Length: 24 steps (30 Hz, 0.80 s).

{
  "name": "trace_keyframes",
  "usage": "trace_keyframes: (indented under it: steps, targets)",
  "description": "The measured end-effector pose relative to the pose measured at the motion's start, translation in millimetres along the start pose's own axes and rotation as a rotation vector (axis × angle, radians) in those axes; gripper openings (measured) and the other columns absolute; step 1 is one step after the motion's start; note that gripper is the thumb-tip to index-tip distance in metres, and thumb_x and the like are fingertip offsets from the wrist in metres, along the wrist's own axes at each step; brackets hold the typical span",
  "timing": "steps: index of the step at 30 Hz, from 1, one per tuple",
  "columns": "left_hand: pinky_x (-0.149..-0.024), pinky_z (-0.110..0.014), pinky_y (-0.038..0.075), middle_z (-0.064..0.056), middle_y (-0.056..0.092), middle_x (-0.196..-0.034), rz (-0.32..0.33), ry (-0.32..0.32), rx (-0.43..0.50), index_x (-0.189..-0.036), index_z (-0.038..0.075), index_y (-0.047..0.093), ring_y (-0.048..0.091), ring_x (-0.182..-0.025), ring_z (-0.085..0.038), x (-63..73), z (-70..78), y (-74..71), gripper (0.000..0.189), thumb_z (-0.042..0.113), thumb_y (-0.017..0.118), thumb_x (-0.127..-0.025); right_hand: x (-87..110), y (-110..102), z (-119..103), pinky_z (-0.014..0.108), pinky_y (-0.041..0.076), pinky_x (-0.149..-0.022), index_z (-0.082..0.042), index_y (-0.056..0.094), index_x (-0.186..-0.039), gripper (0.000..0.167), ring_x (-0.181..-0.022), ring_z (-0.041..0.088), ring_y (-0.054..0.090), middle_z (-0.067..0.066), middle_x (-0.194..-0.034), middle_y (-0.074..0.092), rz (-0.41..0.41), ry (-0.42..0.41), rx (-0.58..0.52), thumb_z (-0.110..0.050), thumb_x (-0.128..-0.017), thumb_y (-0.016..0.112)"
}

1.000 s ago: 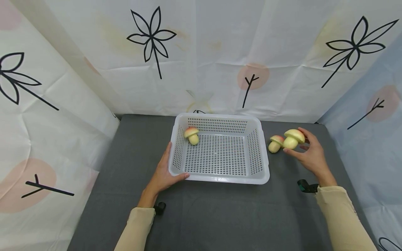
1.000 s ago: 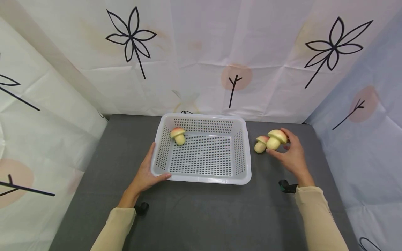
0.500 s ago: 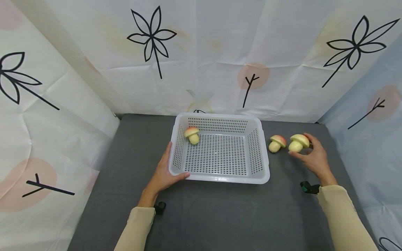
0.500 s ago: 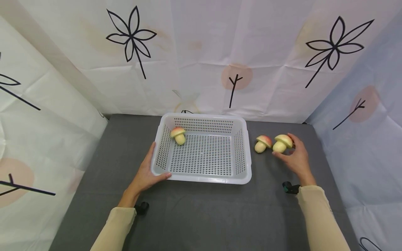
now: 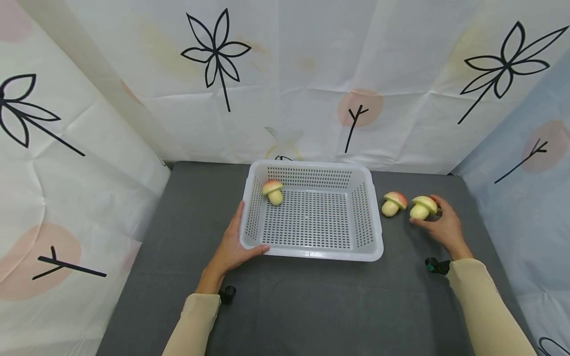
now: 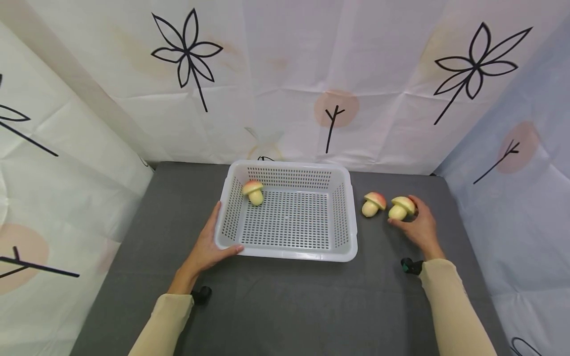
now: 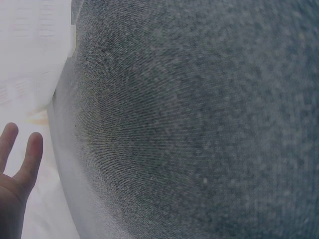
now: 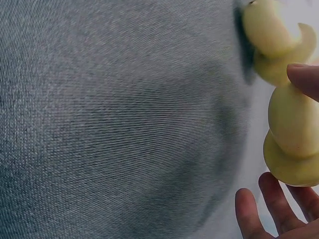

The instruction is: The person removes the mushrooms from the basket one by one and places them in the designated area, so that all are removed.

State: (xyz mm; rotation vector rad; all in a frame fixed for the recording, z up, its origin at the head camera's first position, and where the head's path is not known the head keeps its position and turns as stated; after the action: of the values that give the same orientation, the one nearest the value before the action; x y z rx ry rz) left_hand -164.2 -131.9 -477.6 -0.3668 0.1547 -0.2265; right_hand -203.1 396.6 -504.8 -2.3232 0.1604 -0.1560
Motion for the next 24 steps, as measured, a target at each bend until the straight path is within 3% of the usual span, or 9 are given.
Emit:
trace_keyframes:
  steps: [10,24]
  targets:
    - [-0.106,-0.061,0.035,-0.021,0.023,-0.163,0.003,-0.013,-0.007,-0.163,0.006,0.004,0.043,-0.134,-0.050,0.1,-0.5,0.0,0.127,0.012,0.093,-0.073,-8.8,8.9,12.9,0.066,0.033,-0.095,0.004,0.021,-0.158,0.093,-0.125,0.054,0.038,0.037,-0.149,0.032,-0.036,0.034,-0.003,-0.020,-0.090,0.078]
    - [-0.106,-0.062,0.035,-0.022,0.024,-0.162,0.005,-0.029,-0.023,-0.163,0.004,0.005,0.043,-0.134,-0.049,0.3,-1.6,-0.2,0.126,0.011,0.092,-0.072,-18.4,13.3,20.9,0.068,0.026,-0.104,0.006,0.022,-0.157,0.095,-0.132,0.058,0.032,0.038,-0.151,0.030,-0.009,0.024,0.014,-0.015,-0.086,0.082]
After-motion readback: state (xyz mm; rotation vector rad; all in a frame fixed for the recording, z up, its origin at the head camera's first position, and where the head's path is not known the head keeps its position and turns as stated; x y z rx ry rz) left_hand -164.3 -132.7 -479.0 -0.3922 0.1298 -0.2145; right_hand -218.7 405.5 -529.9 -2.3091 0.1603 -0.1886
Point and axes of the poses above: each hand's wrist, its own x-axis away from the middle knuckle, its own y-axis out of the palm, z = x × y, the point moved 9 cm from there along -x, towards the middle knuckle
